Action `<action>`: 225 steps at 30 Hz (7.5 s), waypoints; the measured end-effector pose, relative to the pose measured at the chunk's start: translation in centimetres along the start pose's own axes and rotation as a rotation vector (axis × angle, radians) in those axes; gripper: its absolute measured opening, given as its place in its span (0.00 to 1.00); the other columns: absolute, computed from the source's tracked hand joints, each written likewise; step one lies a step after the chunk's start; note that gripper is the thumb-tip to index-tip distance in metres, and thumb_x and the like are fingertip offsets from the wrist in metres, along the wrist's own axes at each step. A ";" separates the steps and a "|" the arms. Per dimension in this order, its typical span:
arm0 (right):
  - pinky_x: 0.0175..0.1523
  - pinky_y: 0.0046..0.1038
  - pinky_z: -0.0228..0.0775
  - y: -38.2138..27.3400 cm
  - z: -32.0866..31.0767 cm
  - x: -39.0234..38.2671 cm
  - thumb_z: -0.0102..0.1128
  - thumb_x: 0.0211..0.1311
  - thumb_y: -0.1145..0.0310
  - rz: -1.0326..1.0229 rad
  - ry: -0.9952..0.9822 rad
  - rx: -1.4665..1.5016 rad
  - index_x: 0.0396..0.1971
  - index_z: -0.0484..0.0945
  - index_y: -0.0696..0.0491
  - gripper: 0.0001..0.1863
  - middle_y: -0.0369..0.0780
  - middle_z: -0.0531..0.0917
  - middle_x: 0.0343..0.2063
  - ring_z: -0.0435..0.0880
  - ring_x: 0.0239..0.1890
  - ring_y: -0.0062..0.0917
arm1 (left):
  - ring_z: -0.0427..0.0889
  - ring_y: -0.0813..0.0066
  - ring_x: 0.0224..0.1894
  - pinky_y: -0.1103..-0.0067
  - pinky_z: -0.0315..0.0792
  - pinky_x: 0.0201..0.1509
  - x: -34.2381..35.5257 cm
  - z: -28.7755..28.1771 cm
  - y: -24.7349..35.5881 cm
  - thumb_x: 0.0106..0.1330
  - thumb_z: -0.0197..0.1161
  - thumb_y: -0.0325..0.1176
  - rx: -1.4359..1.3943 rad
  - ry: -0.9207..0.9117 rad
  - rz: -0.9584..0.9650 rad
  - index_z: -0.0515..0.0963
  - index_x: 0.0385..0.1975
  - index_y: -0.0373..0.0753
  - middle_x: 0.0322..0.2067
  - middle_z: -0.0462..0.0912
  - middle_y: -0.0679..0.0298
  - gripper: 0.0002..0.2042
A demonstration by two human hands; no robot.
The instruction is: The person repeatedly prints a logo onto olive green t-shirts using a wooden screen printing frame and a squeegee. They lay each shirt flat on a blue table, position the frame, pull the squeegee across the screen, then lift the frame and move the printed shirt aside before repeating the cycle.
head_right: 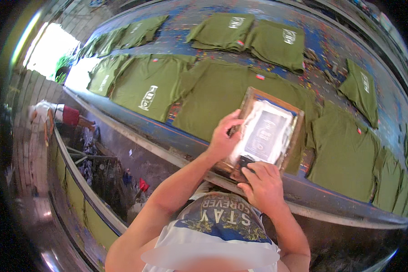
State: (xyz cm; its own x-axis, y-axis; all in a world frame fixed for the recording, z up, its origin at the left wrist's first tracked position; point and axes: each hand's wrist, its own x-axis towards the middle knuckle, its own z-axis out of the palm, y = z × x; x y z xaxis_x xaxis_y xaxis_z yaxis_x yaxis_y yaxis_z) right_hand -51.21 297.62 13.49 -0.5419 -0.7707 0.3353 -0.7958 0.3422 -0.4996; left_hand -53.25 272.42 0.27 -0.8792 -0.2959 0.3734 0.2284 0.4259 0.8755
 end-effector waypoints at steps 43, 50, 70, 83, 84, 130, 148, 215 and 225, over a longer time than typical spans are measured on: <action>0.55 0.43 0.85 -11.5 21.8 33.6 0.74 0.58 0.80 -0.150 0.241 -0.245 0.41 0.84 0.54 0.12 0.42 0.87 0.41 0.88 0.46 0.43 | 0.87 0.53 0.54 0.58 0.84 0.53 6.3 -50.8 -16.2 0.59 0.78 0.30 0.902 -0.165 0.246 0.88 0.55 0.41 0.46 0.86 0.58 0.21; 0.55 0.44 0.83 -12.5 21.5 30.9 0.67 0.60 0.74 -0.288 0.051 -0.247 0.53 0.88 0.54 0.20 0.44 0.83 0.44 0.87 0.47 0.43 | 0.90 0.45 0.53 0.56 0.86 0.55 15.0 -51.0 -11.2 0.62 0.66 0.22 0.573 -0.127 0.231 0.85 0.63 0.43 0.53 0.92 0.56 0.26; 0.51 0.46 0.80 -19.8 30.5 38.1 0.84 0.59 0.61 0.095 0.388 -0.265 0.31 0.83 0.54 0.17 0.46 0.83 0.39 0.85 0.44 0.45 | 0.87 0.78 0.35 0.77 0.82 0.28 22.3 -46.9 -2.2 0.78 0.50 0.15 -0.623 0.085 -0.294 0.75 0.74 0.31 0.46 0.90 0.58 0.25; 0.42 0.40 0.82 -28.7 20.5 46.1 0.87 0.54 0.75 -0.216 0.565 -0.316 0.34 0.85 0.55 0.15 0.46 0.87 0.37 0.88 0.37 0.43 | 0.76 0.88 0.27 0.83 0.68 0.29 25.0 -68.1 -2.0 0.69 0.60 0.13 -0.402 0.001 -0.083 0.86 0.58 0.30 0.30 0.84 0.72 0.20; 0.41 0.40 0.82 -29.7 19.6 46.4 0.87 0.54 0.74 -0.204 0.557 -0.319 0.34 0.84 0.55 0.15 0.46 0.88 0.37 0.88 0.36 0.43 | 0.71 0.92 0.26 0.83 0.63 0.29 25.0 -68.9 -1.6 0.66 0.61 0.13 -0.398 -0.003 -0.095 0.87 0.56 0.29 0.25 0.80 0.76 0.19; 0.45 0.41 0.85 -19.8 40.9 53.9 0.76 0.62 0.81 -0.036 0.121 0.166 0.38 0.89 0.55 0.07 0.43 0.91 0.38 0.91 0.39 0.42 | 0.92 0.57 0.37 0.67 0.85 0.41 12.3 -68.6 -20.7 0.72 0.74 0.24 0.231 -0.175 0.037 0.89 0.55 0.37 0.36 0.89 0.56 0.14; 0.60 0.39 0.83 -35.8 60.8 62.7 0.66 0.63 0.67 -0.250 -0.103 -0.485 0.55 0.88 0.58 0.21 0.42 0.86 0.50 0.84 0.57 0.36 | 0.91 0.52 0.46 0.62 0.85 0.53 9.1 -100.4 -33.9 0.68 0.77 0.27 0.629 -0.019 0.040 0.89 0.55 0.35 0.42 0.90 0.54 0.16; 0.50 0.33 0.90 -16.2 38.0 99.6 0.49 0.68 0.89 0.191 0.960 1.431 0.43 0.86 0.57 0.17 0.42 0.89 0.44 0.90 0.47 0.32 | 0.91 0.69 0.39 0.67 0.94 0.47 56.3 -86.5 -24.5 0.76 0.69 0.21 -0.479 0.358 0.199 0.82 0.65 0.26 0.37 0.85 0.61 0.19; 0.60 0.38 0.90 -6.5 53.8 86.5 0.53 0.72 0.91 1.113 0.932 0.972 0.54 0.83 0.62 0.17 0.46 0.86 0.52 0.90 0.50 0.34 | 0.90 0.62 0.32 0.64 0.84 0.46 46.0 -75.4 -45.7 0.70 0.70 0.24 0.126 0.112 -0.302 0.77 0.72 0.31 0.31 0.88 0.57 0.29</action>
State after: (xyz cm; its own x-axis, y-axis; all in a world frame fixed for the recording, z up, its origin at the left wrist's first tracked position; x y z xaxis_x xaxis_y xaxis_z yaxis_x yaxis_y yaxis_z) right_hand -78.41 199.77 2.73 -0.9081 0.2475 -0.3379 0.2804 -0.2400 -0.9294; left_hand -72.56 174.84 0.57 -0.8461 -0.5141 0.1408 -0.0949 0.4052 0.9093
